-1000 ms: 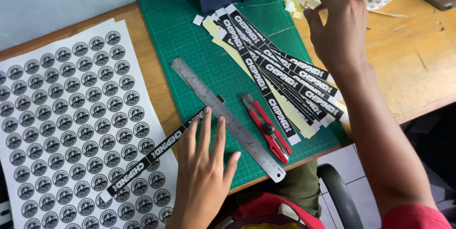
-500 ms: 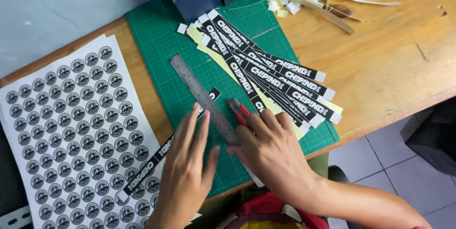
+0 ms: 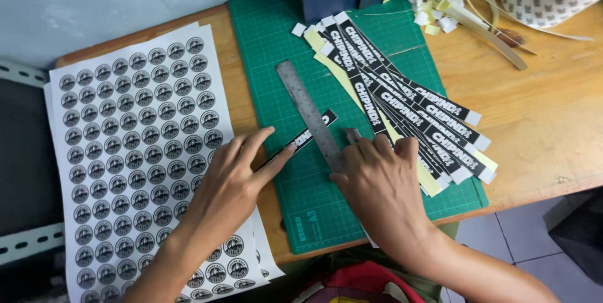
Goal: The person uses a utility knife and a metal ruler to cut rectangular stickers from a printed sheet on a green cutting mat.
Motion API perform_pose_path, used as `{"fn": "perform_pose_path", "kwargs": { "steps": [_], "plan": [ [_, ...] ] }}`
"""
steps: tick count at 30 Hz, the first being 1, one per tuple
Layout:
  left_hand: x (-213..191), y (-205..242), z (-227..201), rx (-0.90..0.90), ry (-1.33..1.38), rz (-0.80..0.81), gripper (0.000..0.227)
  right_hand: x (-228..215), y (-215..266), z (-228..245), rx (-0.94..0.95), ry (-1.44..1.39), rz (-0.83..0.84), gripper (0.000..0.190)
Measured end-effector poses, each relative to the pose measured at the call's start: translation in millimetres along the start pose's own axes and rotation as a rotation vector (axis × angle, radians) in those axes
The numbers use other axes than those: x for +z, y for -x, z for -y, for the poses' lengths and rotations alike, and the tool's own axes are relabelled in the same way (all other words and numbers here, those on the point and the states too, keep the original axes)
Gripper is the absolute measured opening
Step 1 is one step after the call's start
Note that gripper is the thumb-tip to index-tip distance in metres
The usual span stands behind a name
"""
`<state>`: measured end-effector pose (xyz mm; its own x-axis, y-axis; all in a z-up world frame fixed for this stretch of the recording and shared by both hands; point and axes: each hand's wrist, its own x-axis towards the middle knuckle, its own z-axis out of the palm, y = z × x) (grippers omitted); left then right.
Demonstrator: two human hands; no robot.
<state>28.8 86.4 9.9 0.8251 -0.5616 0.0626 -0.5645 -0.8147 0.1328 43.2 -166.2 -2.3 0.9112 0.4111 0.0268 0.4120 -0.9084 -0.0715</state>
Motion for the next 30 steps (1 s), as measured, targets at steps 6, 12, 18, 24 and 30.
{"fn": "perform_pose_path", "kwargs": {
  "steps": [6, 12, 18, 24, 30],
  "plan": [
    [15.0, -5.5, 7.4, 0.013, -0.019, -0.134, 0.087, -2.7, 9.2, 7.7, -0.057, -0.082, -0.151, 0.029],
    [15.8, -13.2, -5.7, 0.058, 0.012, -0.417, 0.018, -7.1, 17.9, 20.1, -0.086, -0.143, -0.189, 0.031],
    [10.6, 1.8, -33.5, -0.105, -0.150, -0.199, 0.046, -3.0, 21.0, 32.3, -0.108, -0.141, -0.160, 0.036],
    [20.2, 7.8, -60.1, -0.243, -0.113, -0.126, 0.069, -31.1, 25.3, -7.6, 0.089, -0.123, -0.200, 0.035],
    [16.1, -1.4, -74.4, -0.319, 0.021, -0.172, 0.068, -11.6, 20.1, -16.7, 0.082, -0.160, -0.114, 0.029]
  ]
}}
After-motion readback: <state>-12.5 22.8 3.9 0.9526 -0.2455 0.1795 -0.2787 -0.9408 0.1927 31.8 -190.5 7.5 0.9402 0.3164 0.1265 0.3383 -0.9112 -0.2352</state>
